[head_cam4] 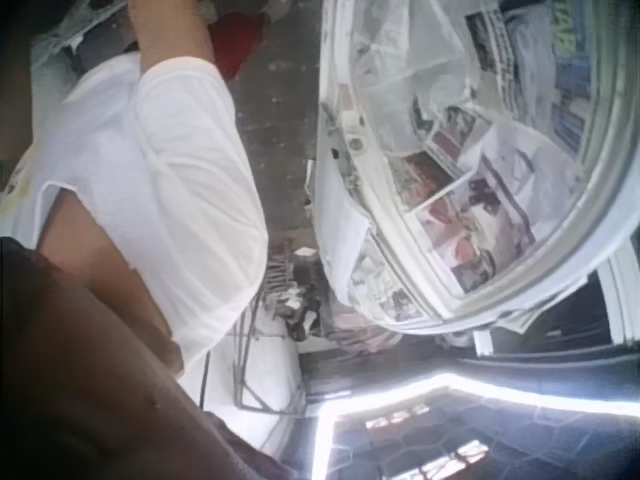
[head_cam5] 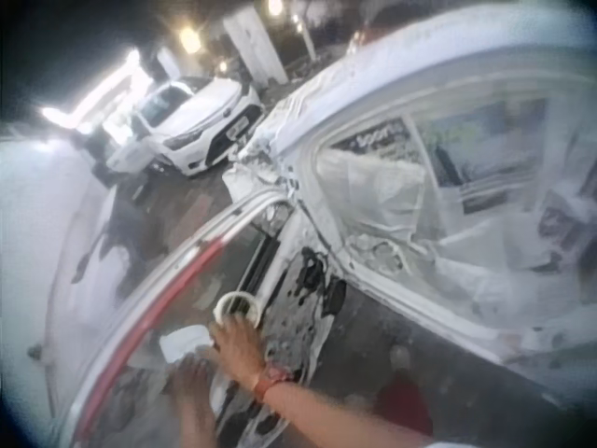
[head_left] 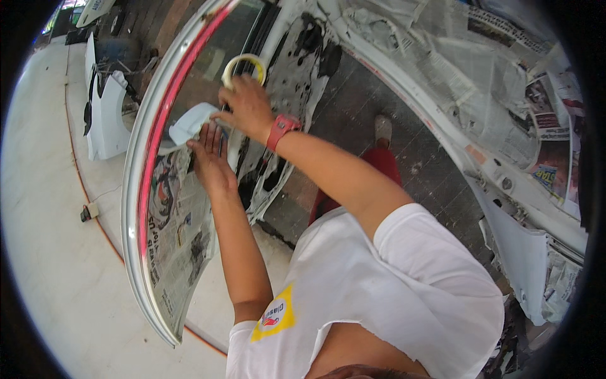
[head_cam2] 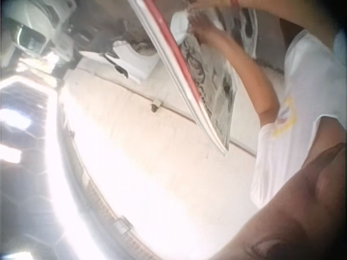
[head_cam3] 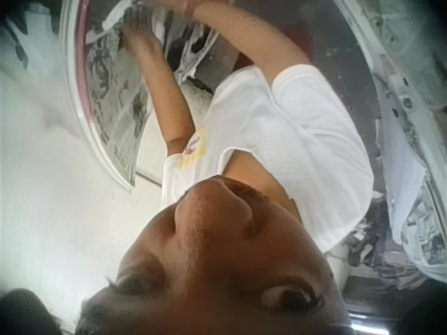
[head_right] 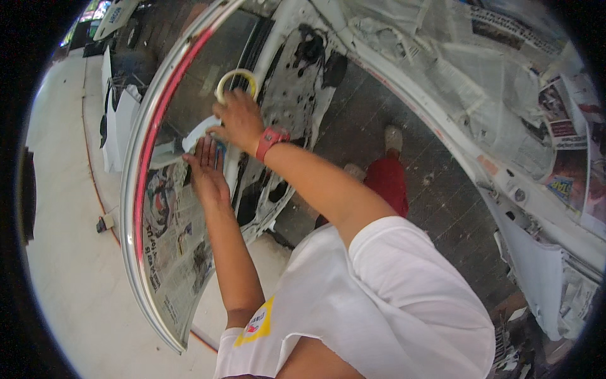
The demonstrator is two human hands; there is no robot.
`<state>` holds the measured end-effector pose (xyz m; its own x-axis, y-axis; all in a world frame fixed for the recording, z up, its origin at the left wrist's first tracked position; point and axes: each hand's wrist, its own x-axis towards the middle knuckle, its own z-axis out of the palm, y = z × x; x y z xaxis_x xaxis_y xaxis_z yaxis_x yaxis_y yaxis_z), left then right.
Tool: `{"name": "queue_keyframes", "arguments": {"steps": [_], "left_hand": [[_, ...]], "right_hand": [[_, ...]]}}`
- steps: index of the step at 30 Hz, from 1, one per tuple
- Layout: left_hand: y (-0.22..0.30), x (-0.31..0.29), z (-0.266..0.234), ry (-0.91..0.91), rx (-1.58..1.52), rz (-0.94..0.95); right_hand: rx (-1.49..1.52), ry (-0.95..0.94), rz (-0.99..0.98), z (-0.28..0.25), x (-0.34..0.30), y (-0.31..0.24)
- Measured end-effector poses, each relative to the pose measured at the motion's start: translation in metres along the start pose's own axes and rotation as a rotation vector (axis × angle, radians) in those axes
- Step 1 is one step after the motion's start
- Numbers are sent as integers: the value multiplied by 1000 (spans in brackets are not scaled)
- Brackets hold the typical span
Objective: The person applies masking tape along the edges of a car door and then places newspaper over the door surface, securing it with additional tape. The person works methodically around the door perimeter and interior panel, smoothing the newspaper and taping it down.
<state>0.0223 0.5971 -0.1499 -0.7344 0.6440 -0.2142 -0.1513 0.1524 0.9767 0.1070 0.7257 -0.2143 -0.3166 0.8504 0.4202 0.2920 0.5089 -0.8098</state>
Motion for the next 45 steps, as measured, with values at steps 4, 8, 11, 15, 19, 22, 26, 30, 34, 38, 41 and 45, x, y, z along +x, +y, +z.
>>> {"name": "queue_keyframes", "arguments": {"steps": [4, 8, 11, 15, 19, 22, 26, 30, 34, 38, 41, 45], "left_hand": [[1, -3, 3, 20, -244, -81], [-1, -13, 10, -14, -457, -113], [-13, -26, 25, -35, -510, -47], [-27, -49, 59, -41, -310, -152], [-42, -88, 125, -395, 263, -92], [-36, -108, 177, -843, 436, 229], [-12, -103, 226, -1466, 529, 379], [4, -93, 233, -1846, 584, 360], [-4, -108, 220, -1984, 652, 306], [-15, -122, 211, -2038, 700, 410], [-18, -128, 201, -2060, 553, 566], [-14, -134, 193, -2024, 611, 686]], "right_hand": [[64, -46, 58, -9, 8, -3], [163, -89, 66, -35, -2, 24], [181, -269, 163, -85, -38, 73], [50, -452, 329, -164, -95, 141], [48, -914, 465, -207, -141, 161], [-147, -1131, 255, -196, -158, 156], [25, -1029, 354, -175, -177, 139], [-81, -1030, 462, -164, -188, 118], [-137, -971, 550, -167, -206, 98], [-176, -924, 613, -173, -224, 83], [-198, -904, 637, -178, -232, 77], [-233, -874, 649, -190, -237, 74]]}}
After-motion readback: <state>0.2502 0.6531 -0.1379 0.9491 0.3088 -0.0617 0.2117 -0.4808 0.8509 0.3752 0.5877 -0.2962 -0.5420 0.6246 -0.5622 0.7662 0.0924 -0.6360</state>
